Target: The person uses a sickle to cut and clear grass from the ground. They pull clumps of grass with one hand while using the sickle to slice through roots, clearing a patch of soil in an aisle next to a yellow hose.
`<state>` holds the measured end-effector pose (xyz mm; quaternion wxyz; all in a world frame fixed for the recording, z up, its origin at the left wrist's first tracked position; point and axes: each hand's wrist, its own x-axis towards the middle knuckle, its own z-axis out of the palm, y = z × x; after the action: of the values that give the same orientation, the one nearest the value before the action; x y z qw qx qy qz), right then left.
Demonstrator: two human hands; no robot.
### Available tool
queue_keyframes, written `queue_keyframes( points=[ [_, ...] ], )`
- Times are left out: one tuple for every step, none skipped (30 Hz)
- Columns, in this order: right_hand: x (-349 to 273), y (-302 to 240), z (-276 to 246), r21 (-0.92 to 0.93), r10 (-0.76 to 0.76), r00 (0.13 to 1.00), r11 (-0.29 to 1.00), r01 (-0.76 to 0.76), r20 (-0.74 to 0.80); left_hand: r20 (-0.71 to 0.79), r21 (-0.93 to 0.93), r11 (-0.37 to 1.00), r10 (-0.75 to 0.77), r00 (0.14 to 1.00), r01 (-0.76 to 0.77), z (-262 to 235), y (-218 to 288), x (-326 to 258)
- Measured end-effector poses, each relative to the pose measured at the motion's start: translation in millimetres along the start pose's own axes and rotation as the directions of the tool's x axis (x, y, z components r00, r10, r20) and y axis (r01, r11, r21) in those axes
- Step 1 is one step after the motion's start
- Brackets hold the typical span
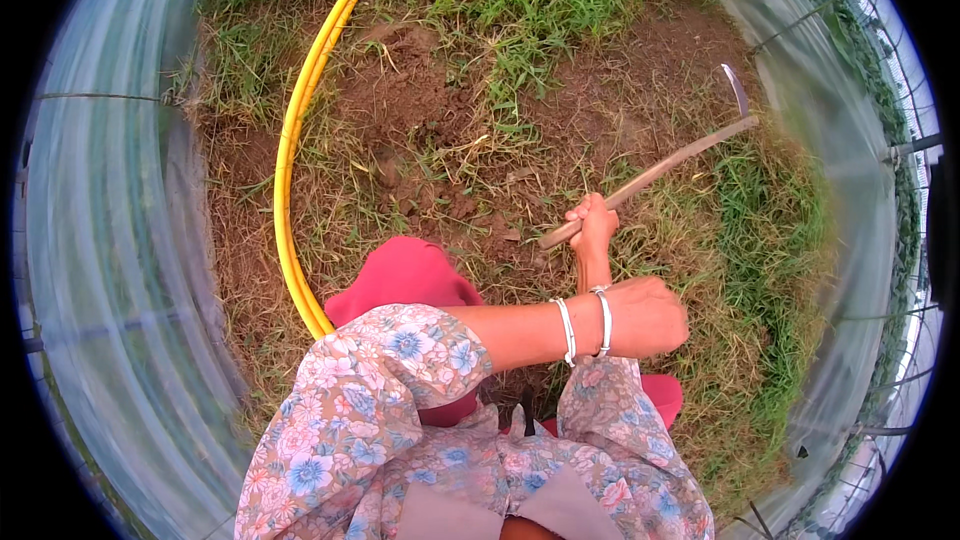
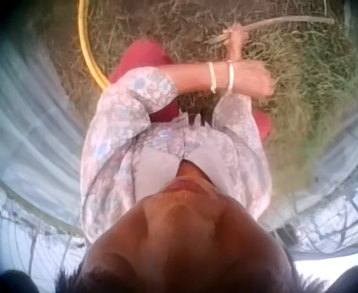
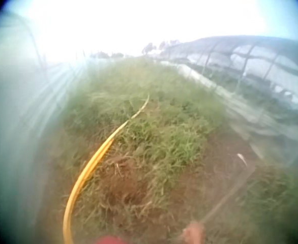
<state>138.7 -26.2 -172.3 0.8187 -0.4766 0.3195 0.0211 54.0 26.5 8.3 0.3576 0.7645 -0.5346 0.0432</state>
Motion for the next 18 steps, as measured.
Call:
queue_keyframes(
  points=[
    [22,-1,12,0.077,-0.052,0.998,0.996,0.054,-0.028,0.009,0.001,1.0,0.013,1.0,-0.013,-3,1,2],
    [18,17,17,-0.025,0.012,1.0,1.0,-0.011,0.024,0.029,-0.002,1.0,0.008,1.0,-0.008,-5,-1,-2],
    [8,35,27,-0.129,0.072,0.995,0.99,-0.063,0.066,0.045,-0.006,1.0,0.013,0.999,-0.013,-7,0,-3],
    [-22,67,14,-0.487,0.284,0.953,0.85,-0.2,0.105,0.051,-0.026,0.999,-0.022,0.998,0.024,-10,-4,-9],
    [-60,96,-9,-0.448,0.452,0.889,0.813,-0.372,0.081,0.033,-0.015,1.0,-0.018,0.999,0.019,-7,-12,-11],
    [-84,120,-42,-0.563,0.51,0.86,0.718,-0.408,0.027,0.002,0.017,1.0,-0.019,1.0,0.019,-13,-14,-9],
    [-80,139,-90,-0.502,0.534,0.839,0.7,-0.508,-0.103,-0.017,0.006,1.0,0.013,1.0,-0.013,-10,-13,-3],
    [-76,161,-133,-0.426,0.562,0.797,0.679,-0.598,-0.222,0.051,-0.036,0.999,-0.017,0.999,0.019,-12,-14,0],
    [-71,151,-148,-0.453,0.488,0.864,0.746,-0.488,-0.127,0.032,-0.027,0.999,-0.02,0.999,0.021,-10,-19,-4],
    [-66,134,-160,-0.463,0.398,0.917,0.808,-0.364,-0.027,0.015,-0.014,1.0,-0.014,1.0,0.014,-8,-21,-6],
    [-60,118,-172,-0.46,0.299,0.951,0.857,-0.234,0.074,-0.002,0.0,1.0,-0.008,1.0,0.008,-6,-22,-7],
    [-54,100,-168,-0.441,0.19,0.963,0.893,-0.09,0.189,-0.032,0.01,1.0,-0.025,0.999,0.026,-7,-20,-10],
    [-52,66,-110,-0.39,0.218,0.971,0.906,-0.162,0.103,-0.007,0.009,0.999,-0.039,0.999,0.039,-9,-20,-14],
    [-53,24,-57,-0.331,0.229,0.973,0.918,-0.217,-0.003,0.01,-0.005,0.999,-0.036,0.999,0.036,-10,-18,-13],
    [-16,9,-48,-0.114,0.075,0.997,0.991,-0.074,-0.001,0.026,-0.039,0.999,-0.011,1.0,0.012,-8,-12,-6],
    [15,-4,-27,0.035,-0.056,0.997,0.998,0.058,-0.045,-0.023,-0.049,0.999,0.008,1.0,-0.009,-12,-6,-5],
    [51,-17,-18,0.16,-0.093,0.988,0.981,0.112,-0.123,-0.03,-0.066,0.997,0.037,0.999,-0.039,-7,-6,-3],
    [67,-17,-6,0.164,-0.065,0.991,0.983,0.084,-0.121,-0.037,-0.073,0.996,0.054,0.998,-0.057,-6,-6,-2]
  ],
)
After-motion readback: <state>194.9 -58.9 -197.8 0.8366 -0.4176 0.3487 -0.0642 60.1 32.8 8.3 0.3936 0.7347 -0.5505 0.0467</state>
